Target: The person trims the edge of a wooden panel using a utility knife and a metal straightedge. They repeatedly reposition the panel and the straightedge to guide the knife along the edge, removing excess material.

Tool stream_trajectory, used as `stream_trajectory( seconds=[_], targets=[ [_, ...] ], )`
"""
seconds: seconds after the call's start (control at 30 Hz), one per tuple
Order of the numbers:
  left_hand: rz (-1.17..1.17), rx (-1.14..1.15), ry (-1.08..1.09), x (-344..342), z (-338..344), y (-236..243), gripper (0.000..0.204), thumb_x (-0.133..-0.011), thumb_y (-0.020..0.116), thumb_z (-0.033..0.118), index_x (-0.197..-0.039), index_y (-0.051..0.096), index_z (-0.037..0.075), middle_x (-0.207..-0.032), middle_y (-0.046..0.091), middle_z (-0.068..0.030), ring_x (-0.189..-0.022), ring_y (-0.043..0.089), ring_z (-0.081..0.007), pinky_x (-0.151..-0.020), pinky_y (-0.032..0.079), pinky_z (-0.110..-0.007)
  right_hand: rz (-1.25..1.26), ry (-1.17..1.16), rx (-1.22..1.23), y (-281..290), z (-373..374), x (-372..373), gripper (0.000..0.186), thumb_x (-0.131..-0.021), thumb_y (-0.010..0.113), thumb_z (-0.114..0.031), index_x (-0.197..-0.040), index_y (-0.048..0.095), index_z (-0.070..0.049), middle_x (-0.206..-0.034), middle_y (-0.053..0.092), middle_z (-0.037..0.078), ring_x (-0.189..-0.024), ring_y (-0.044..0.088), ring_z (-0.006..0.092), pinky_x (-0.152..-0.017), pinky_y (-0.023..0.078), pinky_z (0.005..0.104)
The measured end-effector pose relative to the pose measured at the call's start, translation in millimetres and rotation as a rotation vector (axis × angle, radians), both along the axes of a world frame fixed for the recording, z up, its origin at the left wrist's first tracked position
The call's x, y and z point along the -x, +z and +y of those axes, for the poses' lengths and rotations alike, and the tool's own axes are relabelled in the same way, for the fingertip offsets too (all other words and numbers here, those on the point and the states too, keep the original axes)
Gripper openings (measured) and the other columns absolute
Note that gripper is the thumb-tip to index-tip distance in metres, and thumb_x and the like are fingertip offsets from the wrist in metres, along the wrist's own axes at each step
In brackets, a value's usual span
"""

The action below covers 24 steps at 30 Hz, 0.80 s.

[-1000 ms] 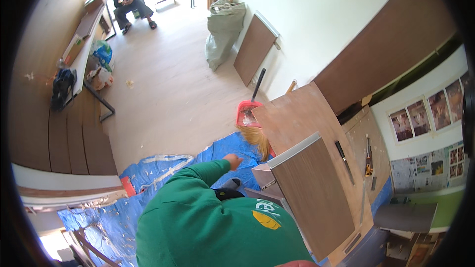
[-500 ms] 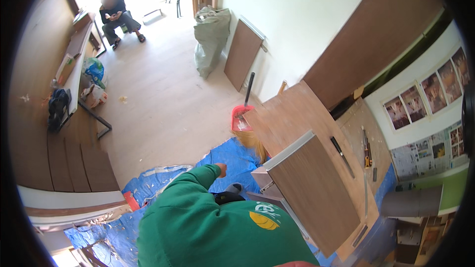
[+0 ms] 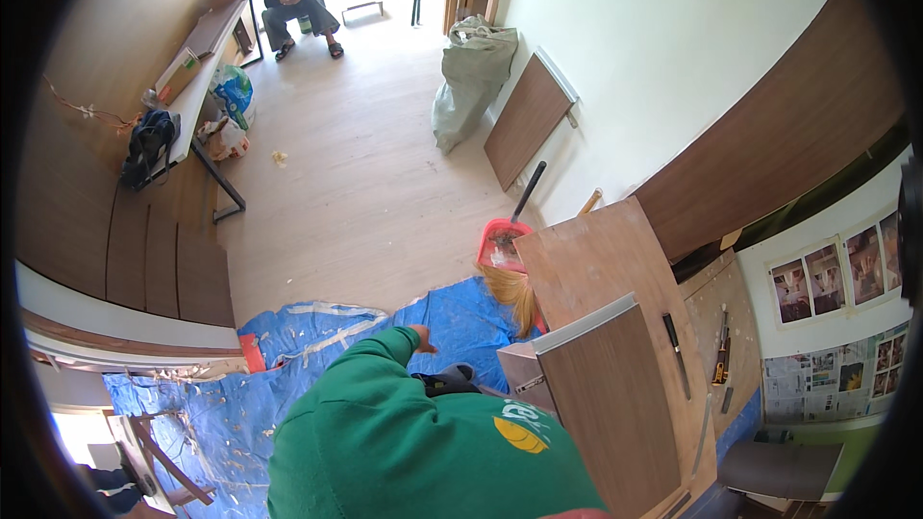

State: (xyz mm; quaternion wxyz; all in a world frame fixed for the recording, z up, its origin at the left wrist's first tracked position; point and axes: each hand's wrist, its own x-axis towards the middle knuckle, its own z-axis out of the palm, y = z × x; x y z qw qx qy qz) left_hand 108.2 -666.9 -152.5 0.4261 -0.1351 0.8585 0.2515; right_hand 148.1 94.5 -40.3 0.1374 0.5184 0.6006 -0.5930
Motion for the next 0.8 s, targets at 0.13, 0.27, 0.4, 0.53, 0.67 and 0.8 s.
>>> stream_trajectory(
  seconds=[0.13, 0.27, 0.4, 0.53, 0.67, 0.8],
  targets=[
    [-0.002, 0.033, 0.132, -11, -28, 1, 0.068, -0.093, 0.068, 0.064, -0.11, 0.078, -0.001, -0.108, 0.078, -0.0214, -0.105, 0.075, -0.0373, -0.091, 0.059, -0.05, 0.011, 0.04, 0.024, -9, -6, 19, 0.066, -0.095, 0.066, -0.056, -0.134, 0.064, -0.003, -0.129, 0.067, 0.022, -0.125, 0.062, 0.0355, -0.108, 0.047, 0.0511],
    [0.073, 0.086, 0.129, -1, -36, -17, 0.071, -0.093, 0.066, 0.065, -0.12, 0.075, -0.001, -0.117, 0.076, -0.0231, -0.113, 0.071, -0.0406, -0.097, 0.056, -0.052, 0.021, 0.057, 0.039, -13, -9, 32, 0.065, -0.094, 0.067, -0.055, -0.134, 0.064, -0.003, -0.128, 0.068, 0.022, -0.125, 0.062, 0.0357, -0.107, 0.047, 0.0513],
    [0.096, 0.013, 0.131, 30, -16, -10, 0.067, -0.093, 0.066, 0.062, -0.12, 0.075, 0.002, -0.123, 0.075, -0.0218, -0.117, 0.07, -0.0399, -0.1, 0.055, -0.052, 0.025, 0.064, 0.03, -12, -7, 36, 0.065, -0.093, 0.068, -0.055, -0.133, 0.064, -0.004, -0.127, 0.068, 0.021, -0.124, 0.063, 0.0358, -0.106, 0.048, 0.0516],
    [0.103, -0.02, 0.068, 51, 19, -1, 0.057, -0.092, 0.069, 0.056, -0.117, 0.076, 0.006, -0.121, 0.076, -0.0187, -0.116, 0.07, -0.0393, -0.099, 0.055, -0.051, 0.018, 0.05, 0.003, -5, 2, 26, 0.064, -0.093, 0.069, -0.055, -0.132, 0.065, -0.004, -0.126, 0.068, 0.021, -0.123, 0.063, 0.036, -0.106, 0.048, 0.0519],
    [0.151, 0.065, -0.238, 43, 2, -52, 0.04, -0.087, 0.076, 0.039, -0.116, 0.075, 0.012, -0.117, 0.076, -0.0146, -0.114, 0.071, -0.0371, -0.096, 0.057, -0.048, 0.018, 0.088, 0.024, -14, -14, 34, 0.064, -0.092, 0.069, -0.054, -0.131, 0.065, -0.004, -0.125, 0.069, 0.021, -0.122, 0.063, 0.0362, -0.105, 0.048, 0.0522],
    [0.105, 0.123, -0.538, 45, -15, -75, 0.039, -0.082, 0.079, 0.027, -0.117, 0.073, 0.013, -0.117, 0.076, -0.0123, -0.112, 0.072, -0.0327, -0.092, 0.058, -0.046, 0.014, 0.142, 0.009, -18, -17, 41, 0.063, -0.091, 0.07, -0.054, -0.13, 0.065, -0.004, -0.124, 0.069, 0.021, -0.121, 0.064, 0.0364, -0.104, 0.049, 0.0525]
  ],
)
